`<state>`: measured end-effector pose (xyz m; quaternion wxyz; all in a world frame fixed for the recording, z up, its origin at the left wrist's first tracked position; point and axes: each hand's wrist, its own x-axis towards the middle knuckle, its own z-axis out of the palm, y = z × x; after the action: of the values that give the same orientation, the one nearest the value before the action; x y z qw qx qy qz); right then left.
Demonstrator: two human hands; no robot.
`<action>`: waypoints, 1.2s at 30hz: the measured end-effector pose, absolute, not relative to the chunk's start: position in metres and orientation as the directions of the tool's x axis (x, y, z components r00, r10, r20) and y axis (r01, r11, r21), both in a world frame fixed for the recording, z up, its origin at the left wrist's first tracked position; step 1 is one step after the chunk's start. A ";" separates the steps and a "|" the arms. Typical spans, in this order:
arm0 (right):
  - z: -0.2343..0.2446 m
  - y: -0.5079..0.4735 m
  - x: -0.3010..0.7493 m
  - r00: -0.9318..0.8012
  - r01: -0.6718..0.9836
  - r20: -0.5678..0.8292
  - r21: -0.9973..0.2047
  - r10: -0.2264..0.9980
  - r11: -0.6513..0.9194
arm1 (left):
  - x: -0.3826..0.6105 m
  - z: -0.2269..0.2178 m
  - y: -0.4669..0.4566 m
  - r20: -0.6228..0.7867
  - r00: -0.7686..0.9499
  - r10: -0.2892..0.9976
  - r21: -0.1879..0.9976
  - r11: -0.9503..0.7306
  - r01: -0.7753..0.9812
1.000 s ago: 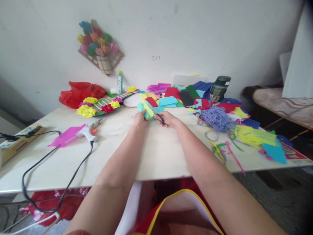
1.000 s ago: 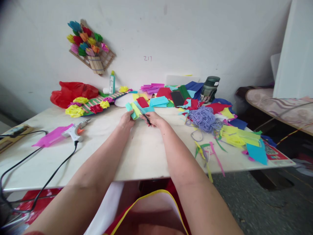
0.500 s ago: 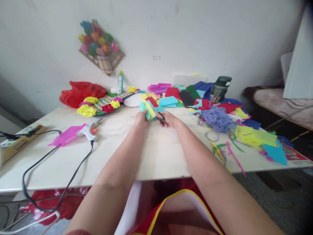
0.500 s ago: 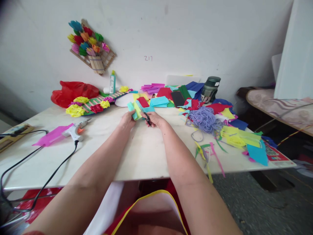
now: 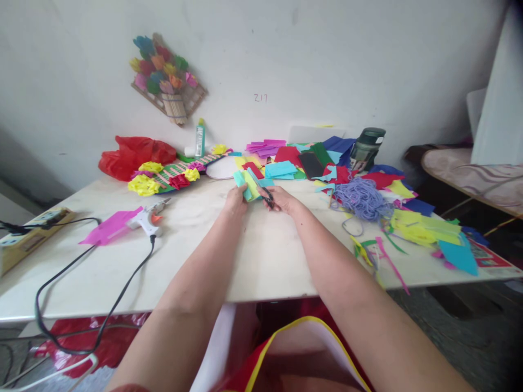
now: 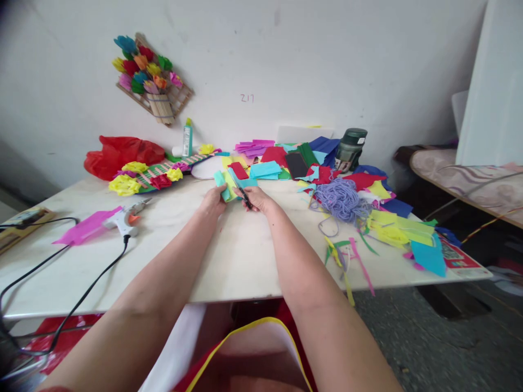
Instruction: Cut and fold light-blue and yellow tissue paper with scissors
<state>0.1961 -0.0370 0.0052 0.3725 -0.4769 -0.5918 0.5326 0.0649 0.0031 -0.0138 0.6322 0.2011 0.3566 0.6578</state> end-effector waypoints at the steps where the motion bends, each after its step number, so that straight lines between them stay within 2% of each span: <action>1: 0.005 -0.037 0.196 -0.263 0.164 -0.066 -0.986 0.962 -0.023 | 0.065 -0.014 0.003 -0.184 -0.122 0.975 0.724 0.051 -0.687; 22: -0.003 -0.030 0.196 -0.245 0.132 -0.032 -0.991 0.969 0.000 | 0.065 -0.016 0.004 -0.164 -0.114 0.980 0.724 0.041 -0.689; 36: -0.005 -0.028 0.192 -0.248 0.168 -0.005 -0.985 0.969 0.037 | 0.063 -0.016 0.006 -0.176 -0.126 0.976 0.719 0.040 -0.694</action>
<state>0.1924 -0.0284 -0.0053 0.3929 -0.4709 -0.6037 0.5094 0.0629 0.0059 -0.0156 0.6299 0.2010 0.3512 0.6629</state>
